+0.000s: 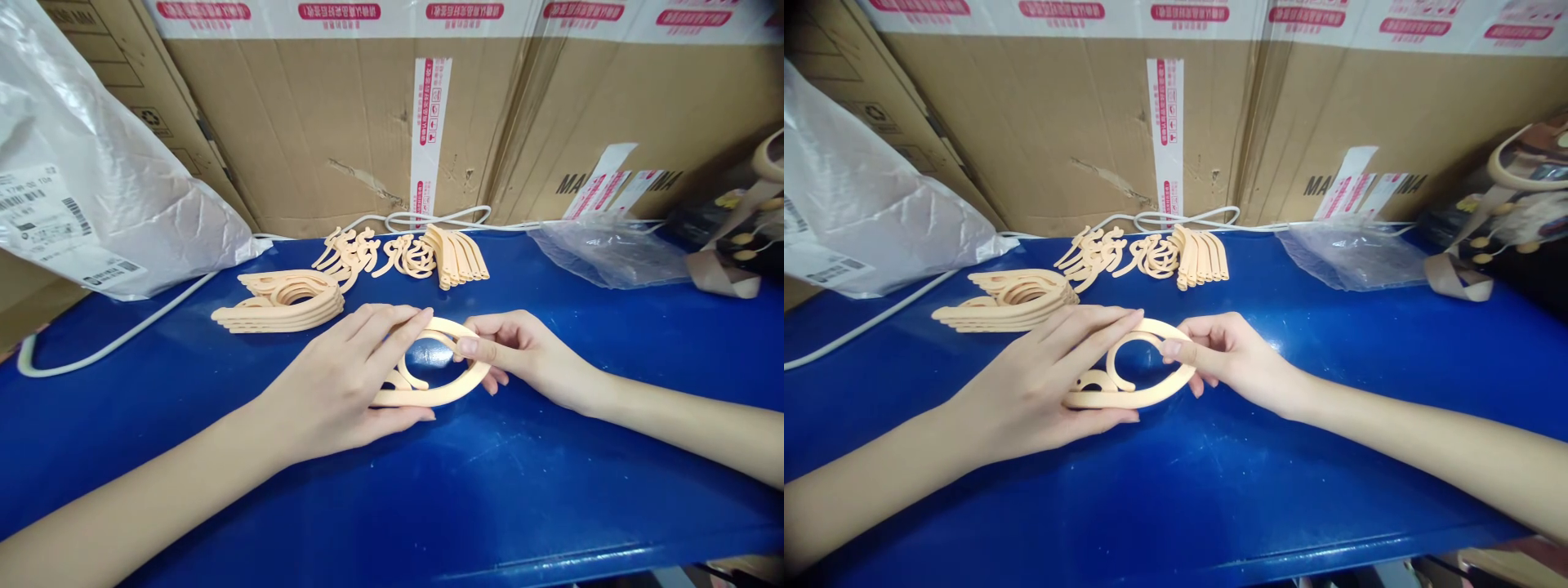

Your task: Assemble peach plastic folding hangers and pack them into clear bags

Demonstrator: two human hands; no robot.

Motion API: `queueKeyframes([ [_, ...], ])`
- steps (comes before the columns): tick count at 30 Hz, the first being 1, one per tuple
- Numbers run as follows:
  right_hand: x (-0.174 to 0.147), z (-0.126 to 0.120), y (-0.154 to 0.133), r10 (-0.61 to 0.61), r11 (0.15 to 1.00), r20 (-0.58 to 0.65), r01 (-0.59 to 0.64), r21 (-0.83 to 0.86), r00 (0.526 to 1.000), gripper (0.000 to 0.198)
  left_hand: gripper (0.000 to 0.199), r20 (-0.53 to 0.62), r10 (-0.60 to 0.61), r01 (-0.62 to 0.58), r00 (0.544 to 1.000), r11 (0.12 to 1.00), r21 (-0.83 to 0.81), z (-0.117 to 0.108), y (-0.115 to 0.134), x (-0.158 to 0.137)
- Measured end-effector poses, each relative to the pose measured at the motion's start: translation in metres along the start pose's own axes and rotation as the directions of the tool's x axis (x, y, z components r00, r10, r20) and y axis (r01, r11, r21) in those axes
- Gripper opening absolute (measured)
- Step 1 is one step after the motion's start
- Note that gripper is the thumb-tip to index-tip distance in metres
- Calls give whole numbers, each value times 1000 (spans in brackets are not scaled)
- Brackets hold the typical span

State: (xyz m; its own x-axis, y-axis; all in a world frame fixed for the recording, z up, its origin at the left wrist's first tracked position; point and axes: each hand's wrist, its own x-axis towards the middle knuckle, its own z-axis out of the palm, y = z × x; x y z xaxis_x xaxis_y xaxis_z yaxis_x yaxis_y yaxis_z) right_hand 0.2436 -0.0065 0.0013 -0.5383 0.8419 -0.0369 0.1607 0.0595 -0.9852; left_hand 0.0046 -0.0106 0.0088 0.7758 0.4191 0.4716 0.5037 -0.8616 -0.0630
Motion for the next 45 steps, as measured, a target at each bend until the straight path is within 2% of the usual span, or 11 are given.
queueKeyframes([
  [4, -3, -4, 0, -99, 993, 11, 100, -66, 995, 40, 65, 83, -73, 84, 994, 987, -134, -17, -5, 7],
  [7, -3, -11, 1, -220, 944, -27, 206, -259, 975, 42, 64, 132, -119, 139, 984, 979, -150, -38, -23, 12],
  [9, -2, -15, 2, -298, 833, -9, 255, -491, 954, 35, 61, 160, -189, 208, 969, 972, -111, -52, -43, 11],
  [12, 0, -18, 4, -385, 568, 127, 343, -748, 914, 36, 66, 193, -320, 332, 928, 943, -34, -67, -77, -2],
  [14, 0, -17, 6, -399, 433, 216, 391, -812, 891, 42, 71, 221, -421, 432, 880, 902, 0, -71, -97, -14],
  [17, 1, -16, 9, -389, 343, 267, 408, -846, 881, 47, 80, 226, -532, 546, 816, 838, 3, -71, -117, -31],
  [21, 1, -16, 11, -361, 338, 272, 397, -853, 892, 48, 78, 240, -596, 611, 767, 791, 12, -70, -128, -43],
  [25, 2, -16, 10, -341, 358, 271, 391, -848, 900, 45, 83, 204, -590, 597, 781, 802, 34, -72, -132, -47],
  [30, 1, -15, 10, -341, 355, 270, 389, -850, 901, 43, 81, 282, -585, 607, 760, 795, 11, -67, -128, -45],
  [39, 2, -15, 10, -338, 355, 271, 388, -851, 902, 42, 76, 264, -516, 525, 815, 850, 40, -60, -125, -43],
  [45, 2, -15, 10, -342, 361, 269, 390, -847, 900, 42, 74, 260, -553, 558, 792, 828, 63, -60, -126, -46],
])
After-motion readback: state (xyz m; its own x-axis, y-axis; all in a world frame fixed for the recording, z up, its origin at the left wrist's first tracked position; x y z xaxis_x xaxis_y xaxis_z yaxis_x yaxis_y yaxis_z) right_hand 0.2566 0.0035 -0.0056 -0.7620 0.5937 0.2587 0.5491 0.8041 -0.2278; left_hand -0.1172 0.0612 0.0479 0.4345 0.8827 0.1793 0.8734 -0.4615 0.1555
